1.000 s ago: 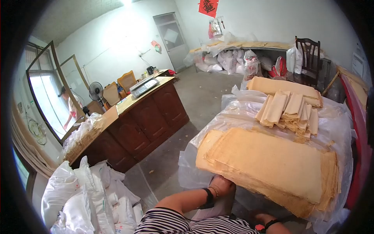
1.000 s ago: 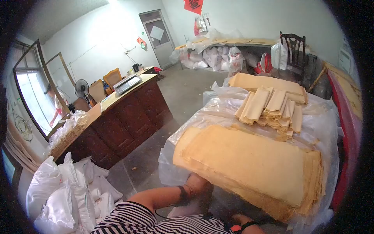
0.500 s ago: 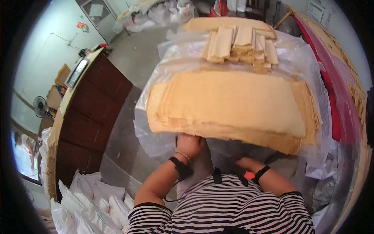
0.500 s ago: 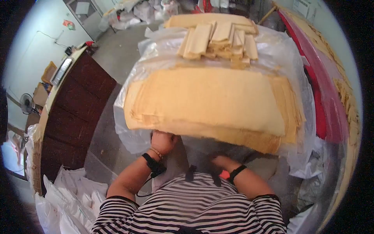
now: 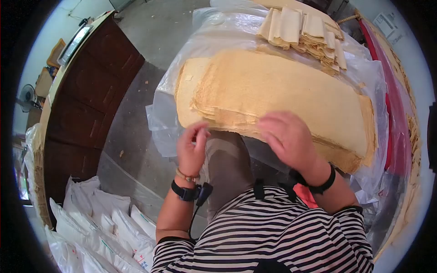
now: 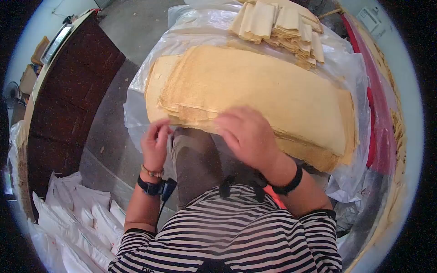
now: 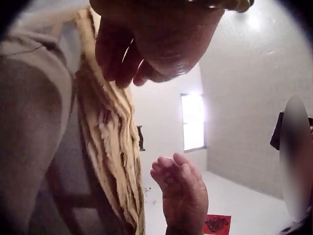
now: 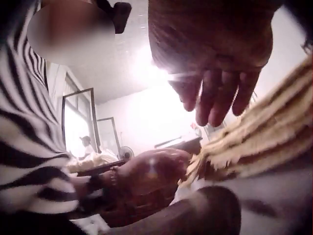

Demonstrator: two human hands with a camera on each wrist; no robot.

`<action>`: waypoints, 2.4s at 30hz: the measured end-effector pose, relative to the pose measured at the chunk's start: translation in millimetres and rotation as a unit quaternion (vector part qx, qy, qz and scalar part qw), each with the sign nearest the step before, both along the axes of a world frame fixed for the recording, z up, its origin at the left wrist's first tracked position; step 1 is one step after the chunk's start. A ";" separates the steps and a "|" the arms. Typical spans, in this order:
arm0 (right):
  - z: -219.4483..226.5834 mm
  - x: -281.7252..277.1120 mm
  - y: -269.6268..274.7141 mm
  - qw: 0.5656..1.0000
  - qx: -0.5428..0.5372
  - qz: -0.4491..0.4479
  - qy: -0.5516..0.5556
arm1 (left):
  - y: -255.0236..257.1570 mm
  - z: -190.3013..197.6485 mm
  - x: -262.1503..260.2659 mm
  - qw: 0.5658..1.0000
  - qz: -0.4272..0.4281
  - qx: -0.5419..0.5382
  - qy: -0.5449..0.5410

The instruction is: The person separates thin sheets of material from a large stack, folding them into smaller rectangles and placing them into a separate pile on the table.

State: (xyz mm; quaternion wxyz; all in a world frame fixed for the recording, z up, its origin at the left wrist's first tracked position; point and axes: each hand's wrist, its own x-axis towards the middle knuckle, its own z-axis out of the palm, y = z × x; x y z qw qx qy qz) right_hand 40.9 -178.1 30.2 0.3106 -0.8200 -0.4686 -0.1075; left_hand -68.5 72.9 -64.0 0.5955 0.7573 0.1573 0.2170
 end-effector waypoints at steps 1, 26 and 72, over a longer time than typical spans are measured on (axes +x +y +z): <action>0.2 13.2 11.1 1.000 0.005 -0.014 -0.019 | 9.2 0.8 7.4 1.000 0.016 0.008 -0.009; -27.2 50.9 98.0 0.997 -0.028 -0.045 -0.059 | 9.2 13.1 53.5 0.918 0.044 0.394 0.025; -24.7 97.9 84.1 0.882 0.317 -0.197 0.288 | 24.4 28.0 205.4 0.990 -0.034 0.122 0.065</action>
